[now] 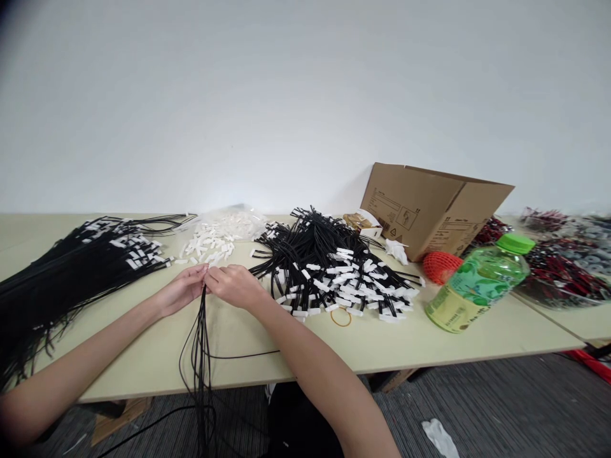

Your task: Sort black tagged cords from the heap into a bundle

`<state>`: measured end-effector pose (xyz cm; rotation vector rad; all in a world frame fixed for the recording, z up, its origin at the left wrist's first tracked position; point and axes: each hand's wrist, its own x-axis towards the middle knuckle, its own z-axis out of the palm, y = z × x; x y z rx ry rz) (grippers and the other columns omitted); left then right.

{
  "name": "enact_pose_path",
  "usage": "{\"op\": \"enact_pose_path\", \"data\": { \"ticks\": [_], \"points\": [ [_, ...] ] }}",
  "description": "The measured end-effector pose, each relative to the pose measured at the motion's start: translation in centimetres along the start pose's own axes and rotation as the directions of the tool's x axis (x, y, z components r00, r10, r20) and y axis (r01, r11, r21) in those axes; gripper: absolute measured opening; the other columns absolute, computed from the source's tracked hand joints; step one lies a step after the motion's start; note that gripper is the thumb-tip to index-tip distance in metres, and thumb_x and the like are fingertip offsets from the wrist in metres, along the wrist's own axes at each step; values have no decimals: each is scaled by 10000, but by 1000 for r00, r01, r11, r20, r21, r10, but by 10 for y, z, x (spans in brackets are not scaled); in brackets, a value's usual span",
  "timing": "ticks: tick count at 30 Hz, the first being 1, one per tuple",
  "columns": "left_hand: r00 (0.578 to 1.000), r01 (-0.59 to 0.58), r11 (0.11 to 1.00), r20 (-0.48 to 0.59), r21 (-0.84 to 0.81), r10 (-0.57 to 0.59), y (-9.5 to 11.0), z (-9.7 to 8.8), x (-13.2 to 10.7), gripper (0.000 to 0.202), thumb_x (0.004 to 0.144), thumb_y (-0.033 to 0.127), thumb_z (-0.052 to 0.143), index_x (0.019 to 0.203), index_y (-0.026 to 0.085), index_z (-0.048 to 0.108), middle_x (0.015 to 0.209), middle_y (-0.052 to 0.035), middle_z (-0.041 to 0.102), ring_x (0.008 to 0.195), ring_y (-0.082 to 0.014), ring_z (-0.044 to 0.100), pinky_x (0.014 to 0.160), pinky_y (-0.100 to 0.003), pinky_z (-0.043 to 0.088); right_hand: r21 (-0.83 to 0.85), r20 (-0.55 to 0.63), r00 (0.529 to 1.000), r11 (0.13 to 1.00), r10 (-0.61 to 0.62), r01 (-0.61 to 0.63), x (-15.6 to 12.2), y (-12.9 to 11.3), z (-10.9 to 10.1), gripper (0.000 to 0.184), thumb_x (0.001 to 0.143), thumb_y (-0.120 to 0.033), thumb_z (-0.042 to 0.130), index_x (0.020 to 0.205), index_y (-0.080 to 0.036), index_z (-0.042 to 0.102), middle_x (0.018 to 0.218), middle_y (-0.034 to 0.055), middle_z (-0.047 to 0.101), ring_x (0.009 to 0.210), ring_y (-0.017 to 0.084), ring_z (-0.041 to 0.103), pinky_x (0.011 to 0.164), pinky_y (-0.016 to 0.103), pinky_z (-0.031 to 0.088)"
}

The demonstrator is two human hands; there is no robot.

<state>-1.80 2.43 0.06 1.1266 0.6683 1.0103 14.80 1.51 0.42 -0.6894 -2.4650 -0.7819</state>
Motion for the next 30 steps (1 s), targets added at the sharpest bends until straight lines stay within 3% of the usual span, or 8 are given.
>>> {"op": "enact_pose_path", "data": {
  "ticks": [30],
  "points": [
    [1000,7,999,-8,53,-6,-1,-1,0,149,695,243,673,684,132,575,619,13,514,581,-99,478,578,-220,417,46,32,998,997,61,-62,0,-2,1,219,895,-113,311,918,-127,529,820,49,577,670,149,565,563,268,425]
  ]
}}
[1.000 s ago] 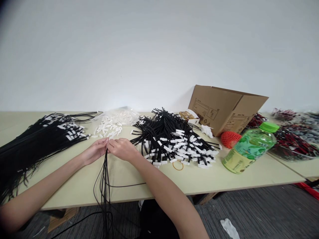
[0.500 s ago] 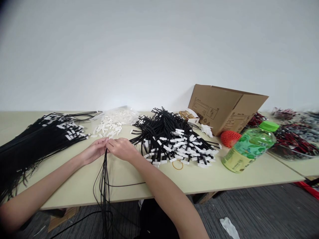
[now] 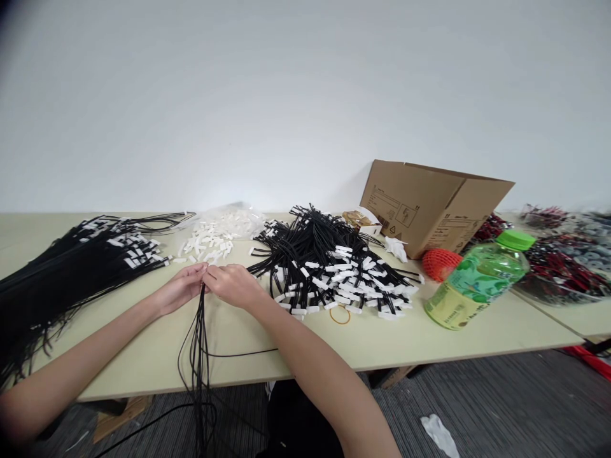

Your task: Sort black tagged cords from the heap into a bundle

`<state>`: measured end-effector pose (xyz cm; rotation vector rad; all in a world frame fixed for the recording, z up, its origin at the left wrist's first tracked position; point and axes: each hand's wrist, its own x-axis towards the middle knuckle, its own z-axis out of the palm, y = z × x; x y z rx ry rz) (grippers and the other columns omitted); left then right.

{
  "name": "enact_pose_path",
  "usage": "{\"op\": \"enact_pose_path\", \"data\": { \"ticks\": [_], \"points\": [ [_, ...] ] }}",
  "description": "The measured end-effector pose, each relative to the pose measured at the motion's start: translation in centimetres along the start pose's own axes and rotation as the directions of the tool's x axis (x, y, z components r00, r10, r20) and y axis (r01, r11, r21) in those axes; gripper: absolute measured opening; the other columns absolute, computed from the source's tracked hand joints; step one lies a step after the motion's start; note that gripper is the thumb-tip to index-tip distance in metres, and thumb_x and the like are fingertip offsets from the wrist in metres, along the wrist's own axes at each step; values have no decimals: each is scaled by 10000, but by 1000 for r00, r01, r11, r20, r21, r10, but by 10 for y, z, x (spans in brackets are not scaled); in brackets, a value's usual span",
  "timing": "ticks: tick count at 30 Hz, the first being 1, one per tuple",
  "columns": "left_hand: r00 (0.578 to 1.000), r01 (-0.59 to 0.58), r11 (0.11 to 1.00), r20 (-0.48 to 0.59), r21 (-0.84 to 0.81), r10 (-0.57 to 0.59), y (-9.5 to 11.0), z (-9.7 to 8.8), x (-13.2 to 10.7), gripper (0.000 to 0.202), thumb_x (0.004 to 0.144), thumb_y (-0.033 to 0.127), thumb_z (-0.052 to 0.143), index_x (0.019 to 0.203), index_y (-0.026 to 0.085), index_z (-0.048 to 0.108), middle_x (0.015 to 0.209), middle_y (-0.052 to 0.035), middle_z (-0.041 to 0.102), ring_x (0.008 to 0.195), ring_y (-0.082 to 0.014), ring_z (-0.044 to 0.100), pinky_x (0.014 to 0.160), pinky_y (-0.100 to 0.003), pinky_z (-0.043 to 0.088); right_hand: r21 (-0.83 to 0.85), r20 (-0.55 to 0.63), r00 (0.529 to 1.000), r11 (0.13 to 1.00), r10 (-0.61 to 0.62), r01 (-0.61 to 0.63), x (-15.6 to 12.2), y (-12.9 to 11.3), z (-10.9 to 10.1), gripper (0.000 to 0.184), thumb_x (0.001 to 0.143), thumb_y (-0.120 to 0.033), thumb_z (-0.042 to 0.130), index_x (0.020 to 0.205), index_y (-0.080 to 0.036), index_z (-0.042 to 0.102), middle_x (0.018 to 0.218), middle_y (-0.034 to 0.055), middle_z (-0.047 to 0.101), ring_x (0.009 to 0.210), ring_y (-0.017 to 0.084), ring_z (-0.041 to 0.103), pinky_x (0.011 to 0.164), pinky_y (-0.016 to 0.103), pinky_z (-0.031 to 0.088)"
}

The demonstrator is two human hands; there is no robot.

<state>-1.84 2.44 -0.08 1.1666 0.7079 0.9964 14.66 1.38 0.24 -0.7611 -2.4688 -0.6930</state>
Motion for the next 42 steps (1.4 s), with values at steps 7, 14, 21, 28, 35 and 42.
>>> {"op": "enact_pose_path", "data": {
  "ticks": [7,14,21,28,35,42],
  "points": [
    [1000,3,1000,4,5,-3,1,1,-1,146,697,246,671,694,134,577,635,5,530,603,-111,497,602,-234,426,8,20,1000,1000,20,-20,0,0,-3,223,895,-122,313,941,-123,531,841,66,583,679,151,575,551,261,423],
    [1000,-2,1000,18,23,2,0,1,0,145,712,248,657,687,136,568,635,12,520,600,-103,488,599,-227,416,27,20,999,999,27,-27,-1,-1,-1,214,895,-135,319,968,-126,520,863,65,582,694,156,576,559,267,433],
    [1000,-8,1000,29,19,7,1,0,1,149,723,238,646,669,134,554,628,14,499,578,-95,468,576,-216,414,7,5,1000,1000,-1,1,1,2,-2,200,890,-109,333,951,-115,523,848,62,581,692,153,574,573,269,436],
    [1000,-8,1000,9,-5,9,-4,-4,3,121,728,225,641,704,122,581,656,-6,524,587,-99,475,578,-220,431,-27,49,996,996,-81,82,2,6,-11,213,900,-80,315,950,-98,522,817,67,576,718,151,576,611,281,438],
    [1000,-10,999,-18,-31,10,-3,0,1,161,721,238,648,655,119,564,616,5,512,575,-95,475,588,-224,437,-55,15,990,988,-143,144,2,8,-10,265,897,-49,275,876,-97,535,747,56,582,685,142,567,584,270,421],
    [1000,-7,996,-10,-91,6,-3,0,1,161,711,221,660,652,119,551,594,15,497,560,-85,465,578,-213,438,-91,-63,981,980,-184,178,2,9,-9,259,898,-49,279,860,-93,532,714,47,576,658,132,554,557,267,401]
  ]
}}
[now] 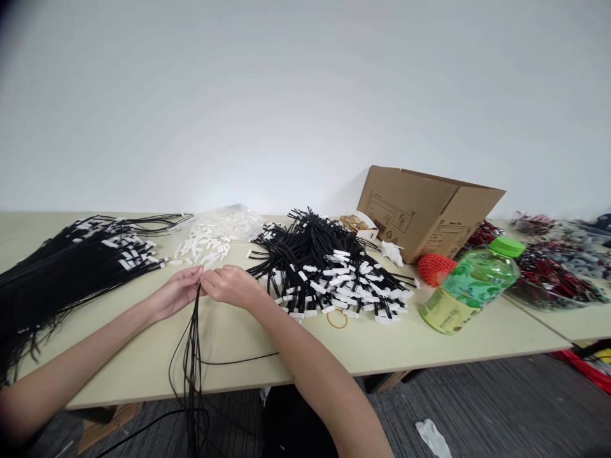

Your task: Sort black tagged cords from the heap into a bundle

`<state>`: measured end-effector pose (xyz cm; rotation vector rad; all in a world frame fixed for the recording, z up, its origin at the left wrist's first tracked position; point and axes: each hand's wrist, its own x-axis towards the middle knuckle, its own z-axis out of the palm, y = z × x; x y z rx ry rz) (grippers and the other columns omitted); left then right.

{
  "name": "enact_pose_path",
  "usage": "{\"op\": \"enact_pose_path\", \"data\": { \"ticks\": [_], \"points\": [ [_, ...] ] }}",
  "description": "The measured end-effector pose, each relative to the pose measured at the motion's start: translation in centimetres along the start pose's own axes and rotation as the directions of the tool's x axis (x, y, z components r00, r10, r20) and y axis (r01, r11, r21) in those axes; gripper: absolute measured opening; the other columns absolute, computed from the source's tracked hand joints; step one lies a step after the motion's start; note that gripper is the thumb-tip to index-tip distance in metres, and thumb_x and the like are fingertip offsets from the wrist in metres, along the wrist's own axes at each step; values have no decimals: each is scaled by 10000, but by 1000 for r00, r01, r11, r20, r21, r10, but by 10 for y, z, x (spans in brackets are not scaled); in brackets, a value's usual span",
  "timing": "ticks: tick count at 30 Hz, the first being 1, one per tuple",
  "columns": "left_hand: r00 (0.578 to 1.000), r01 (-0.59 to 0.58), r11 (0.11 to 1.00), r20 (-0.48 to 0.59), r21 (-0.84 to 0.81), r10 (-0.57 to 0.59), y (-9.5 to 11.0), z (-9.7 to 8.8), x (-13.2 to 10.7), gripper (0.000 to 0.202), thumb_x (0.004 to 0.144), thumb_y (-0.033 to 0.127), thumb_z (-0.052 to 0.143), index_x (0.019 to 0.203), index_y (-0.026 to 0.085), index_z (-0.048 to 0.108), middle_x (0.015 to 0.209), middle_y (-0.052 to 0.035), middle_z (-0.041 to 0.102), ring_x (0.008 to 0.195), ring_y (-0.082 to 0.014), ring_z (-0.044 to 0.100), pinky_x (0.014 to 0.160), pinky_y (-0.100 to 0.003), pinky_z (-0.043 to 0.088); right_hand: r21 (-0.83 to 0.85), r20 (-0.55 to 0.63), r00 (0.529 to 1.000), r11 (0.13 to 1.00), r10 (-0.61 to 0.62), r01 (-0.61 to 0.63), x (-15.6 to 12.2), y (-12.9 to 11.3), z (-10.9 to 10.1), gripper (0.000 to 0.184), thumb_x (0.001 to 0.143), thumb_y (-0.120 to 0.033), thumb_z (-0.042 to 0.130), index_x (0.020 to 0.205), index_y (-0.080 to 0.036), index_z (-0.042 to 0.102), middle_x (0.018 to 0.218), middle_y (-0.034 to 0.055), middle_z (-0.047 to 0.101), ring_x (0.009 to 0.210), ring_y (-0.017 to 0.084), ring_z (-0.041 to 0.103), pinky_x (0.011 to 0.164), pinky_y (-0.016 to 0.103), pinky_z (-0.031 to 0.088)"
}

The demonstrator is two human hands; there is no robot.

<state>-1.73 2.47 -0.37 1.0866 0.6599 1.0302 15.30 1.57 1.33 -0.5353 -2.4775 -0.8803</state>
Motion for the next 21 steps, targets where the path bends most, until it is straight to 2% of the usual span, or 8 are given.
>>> {"op": "enact_pose_path", "data": {
  "ticks": [10,21],
  "points": [
    [1000,-9,998,-9,-56,8,2,3,-3,148,684,194,685,654,108,568,597,10,514,563,-84,480,576,-213,454,-53,-96,995,999,-18,13,0,0,2,239,900,-55,289,873,-93,523,702,29,567,630,118,542,535,263,396],
    [999,-11,992,-39,-126,6,2,8,-4,121,653,153,703,651,100,595,599,4,532,561,-84,501,583,-211,472,-70,-82,996,997,-26,20,0,1,-1,241,903,-52,271,901,-91,508,730,38,557,632,112,531,525,259,404]
  ]
}}
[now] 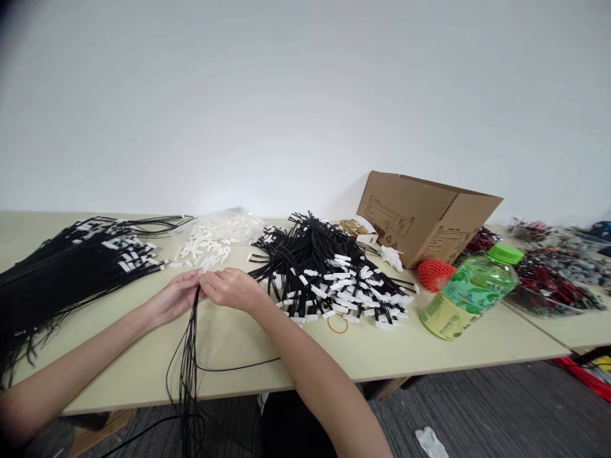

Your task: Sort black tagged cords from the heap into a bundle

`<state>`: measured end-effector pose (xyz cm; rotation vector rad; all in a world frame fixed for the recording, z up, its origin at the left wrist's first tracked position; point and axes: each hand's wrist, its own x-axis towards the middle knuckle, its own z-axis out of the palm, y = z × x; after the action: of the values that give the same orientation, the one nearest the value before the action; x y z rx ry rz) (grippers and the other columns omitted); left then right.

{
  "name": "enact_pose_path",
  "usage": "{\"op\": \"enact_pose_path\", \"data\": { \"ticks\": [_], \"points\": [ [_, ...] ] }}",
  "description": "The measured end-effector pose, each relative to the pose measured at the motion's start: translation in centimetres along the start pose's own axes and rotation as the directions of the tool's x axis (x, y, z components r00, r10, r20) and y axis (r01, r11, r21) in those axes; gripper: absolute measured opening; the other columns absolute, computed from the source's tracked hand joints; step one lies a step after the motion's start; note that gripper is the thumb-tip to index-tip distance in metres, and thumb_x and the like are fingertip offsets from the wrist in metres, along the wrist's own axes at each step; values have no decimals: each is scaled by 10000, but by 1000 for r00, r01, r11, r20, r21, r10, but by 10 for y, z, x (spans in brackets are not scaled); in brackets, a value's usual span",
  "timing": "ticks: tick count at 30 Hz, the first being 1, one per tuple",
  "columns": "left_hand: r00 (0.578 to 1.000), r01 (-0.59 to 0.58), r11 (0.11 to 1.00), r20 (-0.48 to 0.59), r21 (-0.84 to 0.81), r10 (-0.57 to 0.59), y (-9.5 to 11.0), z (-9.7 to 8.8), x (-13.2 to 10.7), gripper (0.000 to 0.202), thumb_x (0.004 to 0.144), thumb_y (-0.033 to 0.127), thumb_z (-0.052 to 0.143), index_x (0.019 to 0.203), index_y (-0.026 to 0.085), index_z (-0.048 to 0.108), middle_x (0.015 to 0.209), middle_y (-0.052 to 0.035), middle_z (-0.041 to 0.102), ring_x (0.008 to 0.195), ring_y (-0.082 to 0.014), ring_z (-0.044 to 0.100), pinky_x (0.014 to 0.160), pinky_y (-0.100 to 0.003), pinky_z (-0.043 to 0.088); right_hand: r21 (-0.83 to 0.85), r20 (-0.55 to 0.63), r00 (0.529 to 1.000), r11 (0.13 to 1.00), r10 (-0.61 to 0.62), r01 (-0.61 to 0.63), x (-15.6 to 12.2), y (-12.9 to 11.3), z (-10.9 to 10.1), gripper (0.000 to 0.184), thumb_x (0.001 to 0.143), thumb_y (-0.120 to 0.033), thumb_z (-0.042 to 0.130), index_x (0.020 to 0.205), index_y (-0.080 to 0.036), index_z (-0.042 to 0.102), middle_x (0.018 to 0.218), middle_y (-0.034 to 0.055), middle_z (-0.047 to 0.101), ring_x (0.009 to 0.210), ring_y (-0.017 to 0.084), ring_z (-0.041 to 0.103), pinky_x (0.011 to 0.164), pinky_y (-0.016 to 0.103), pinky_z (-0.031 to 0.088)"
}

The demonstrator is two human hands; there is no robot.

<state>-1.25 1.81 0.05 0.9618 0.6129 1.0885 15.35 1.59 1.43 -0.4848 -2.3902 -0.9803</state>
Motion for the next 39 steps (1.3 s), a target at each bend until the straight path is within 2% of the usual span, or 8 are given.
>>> {"op": "enact_pose_path", "data": {
  "ticks": [8,17,26,29,34,39],
  "points": [
    [1000,23,999,-22,23,-22,1,-1,0,145,658,180,706,634,103,586,587,14,527,554,-75,496,595,-200,472,-1,21,998,998,-64,64,0,1,-1,256,908,-61,263,920,-64,519,710,43,551,638,106,538,524,247,415],
    [999,21,999,-27,36,-20,1,-1,0,133,661,170,700,629,105,588,582,13,528,549,-78,490,581,-200,462,24,56,997,998,-55,54,-1,0,1,266,906,-50,256,937,-55,520,717,52,557,657,113,552,539,251,427],
    [999,39,998,-31,42,-38,0,0,0,97,665,139,685,639,107,598,579,9,546,547,-82,503,569,-195,453,20,39,999,999,-35,34,-1,-2,3,227,893,-38,298,932,-60,521,734,53,572,663,117,563,557,258,433],
    [999,38,997,-34,64,-36,-1,-2,0,69,665,121,680,680,103,615,609,-1,564,568,-85,516,581,-192,454,11,14,1000,1000,-17,16,-1,-2,4,232,889,-34,300,951,-55,522,721,44,574,653,116,557,552,256,432],
    [999,16,996,-40,82,-13,-1,-3,1,77,673,139,678,710,105,620,657,-17,582,606,-100,533,603,-214,466,16,42,998,999,40,-41,-2,-2,5,230,901,-53,297,1003,-75,502,728,39,576,637,112,547,549,253,418],
    [999,-2,997,-34,74,5,2,1,1,94,687,168,674,673,105,607,629,-11,565,578,-97,522,569,-204,453,59,45,988,986,151,-153,-4,-4,9,183,903,-98,336,920,-124,516,729,27,569,622,106,542,544,245,384]
  ]
}}
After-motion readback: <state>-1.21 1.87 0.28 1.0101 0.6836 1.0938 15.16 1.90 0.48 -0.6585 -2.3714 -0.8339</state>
